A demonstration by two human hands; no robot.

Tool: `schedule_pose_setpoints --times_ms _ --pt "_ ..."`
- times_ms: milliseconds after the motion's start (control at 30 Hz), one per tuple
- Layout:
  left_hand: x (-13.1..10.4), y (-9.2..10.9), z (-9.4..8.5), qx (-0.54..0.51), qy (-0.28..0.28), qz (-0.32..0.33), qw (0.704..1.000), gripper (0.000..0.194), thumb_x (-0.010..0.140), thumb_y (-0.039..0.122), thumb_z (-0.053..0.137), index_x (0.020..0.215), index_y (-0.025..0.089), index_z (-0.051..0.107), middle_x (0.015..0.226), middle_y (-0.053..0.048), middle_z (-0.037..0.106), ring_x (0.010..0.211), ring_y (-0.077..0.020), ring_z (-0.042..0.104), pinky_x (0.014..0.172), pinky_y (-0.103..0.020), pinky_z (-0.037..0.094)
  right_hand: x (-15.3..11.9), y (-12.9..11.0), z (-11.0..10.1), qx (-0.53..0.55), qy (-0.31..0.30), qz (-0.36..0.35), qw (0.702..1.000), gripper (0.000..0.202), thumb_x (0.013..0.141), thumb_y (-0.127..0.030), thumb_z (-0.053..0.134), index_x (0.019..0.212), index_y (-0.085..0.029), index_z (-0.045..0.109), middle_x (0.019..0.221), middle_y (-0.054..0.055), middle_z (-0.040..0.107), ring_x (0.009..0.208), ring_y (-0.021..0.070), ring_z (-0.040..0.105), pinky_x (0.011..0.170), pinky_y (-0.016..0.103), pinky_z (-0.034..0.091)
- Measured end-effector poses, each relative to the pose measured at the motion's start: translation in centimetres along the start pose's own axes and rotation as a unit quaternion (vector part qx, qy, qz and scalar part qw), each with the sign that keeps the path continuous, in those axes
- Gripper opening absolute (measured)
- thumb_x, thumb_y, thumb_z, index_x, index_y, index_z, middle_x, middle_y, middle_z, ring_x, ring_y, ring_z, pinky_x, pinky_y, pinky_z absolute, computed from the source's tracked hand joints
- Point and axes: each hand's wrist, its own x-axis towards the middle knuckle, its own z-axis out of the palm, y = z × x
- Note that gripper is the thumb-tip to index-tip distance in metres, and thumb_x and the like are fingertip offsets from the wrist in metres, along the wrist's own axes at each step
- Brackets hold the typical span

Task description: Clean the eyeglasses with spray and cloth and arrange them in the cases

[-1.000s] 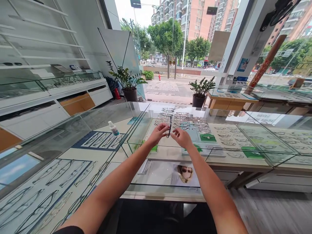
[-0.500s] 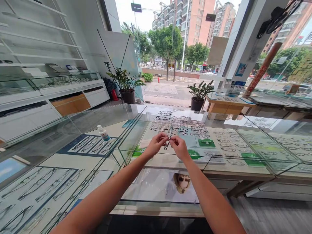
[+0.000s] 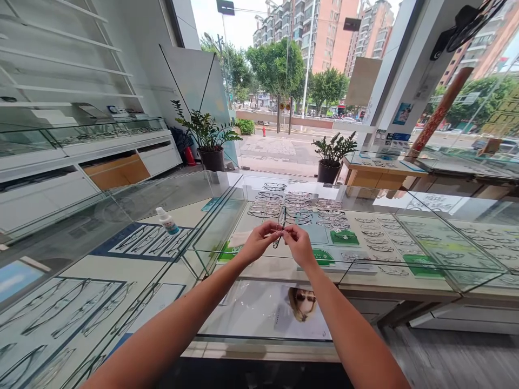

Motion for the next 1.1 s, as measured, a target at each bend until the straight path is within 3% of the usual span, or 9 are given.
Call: schedule_pose_setpoints --times_ms 433,600,733,900,1100 --pt "2.7 -1.6 -0.4 0.048 0.007 0.016 0.999 0.064 0.079 0.076 0.089 0.107 0.020 0.077 0.113 -0.012 0.082 0.102 -0.0265 0.077 0.082 -0.035 0.060 2.3 1.0 -0.6 -0.020 0.024 -0.001 1.000 0.043 0.084 -0.066 0.074 0.088 -0.024 0.070 0.068 -0.002 0.062 0.064 0.0179 0.055 0.063 0.033 0.044" --pt "3.8 -2.0 -0.6 0.056 0.014 0.029 0.998 0.057 0.083 0.070 0.088 0.105 0.020 0.075 0.112 -0.011 0.080 0.098 -0.0238 0.075 0.079 -0.033 0.058 2.7 1.1 -1.0 -0.127 0.078 -0.027 0.988 0.038 0.095 -0.062 0.063 0.091 -0.025 0.068 0.065 -0.002 0.063 0.061 0.0189 0.056 0.063 0.033 0.042" --pt "4.5 -2.1 -0.7 0.067 0.025 0.041 0.997 0.050 0.087 0.066 0.082 0.106 0.021 0.074 0.112 -0.010 0.080 0.099 -0.0240 0.075 0.081 -0.034 0.059 3.2 1.0 -1.7 -0.241 0.141 -0.041 0.959 0.041 0.105 -0.060 0.050 0.105 -0.024 0.069 0.063 -0.001 0.071 0.057 0.0212 0.062 0.067 0.034 0.043" --pt "5.0 -2.3 -0.3 0.094 0.043 0.049 0.993 0.042 0.090 0.061 0.078 0.105 0.022 0.074 0.113 -0.011 0.080 0.106 -0.0258 0.075 0.082 -0.034 0.059 4.3 1.4 -2.3 -0.292 0.203 -0.069 0.932 0.045 0.109 -0.059 0.046 0.120 -0.022 0.069 0.092 0.009 0.088 0.074 0.0261 0.078 0.073 0.035 0.049" --pt "5.5 -2.9 0.0 0.105 0.046 0.056 0.992 0.039 0.092 0.059 0.074 0.106 0.023 0.074 0.113 -0.010 0.081 0.107 -0.0257 0.076 0.081 -0.034 0.060 5.5 1.4 -2.9 -0.284 0.270 -0.128 0.911 0.040 0.108 -0.058 0.054 0.124 -0.024 0.062 0.121 0.013 0.084 0.081 0.0237 0.077 0.072 0.036 0.053"
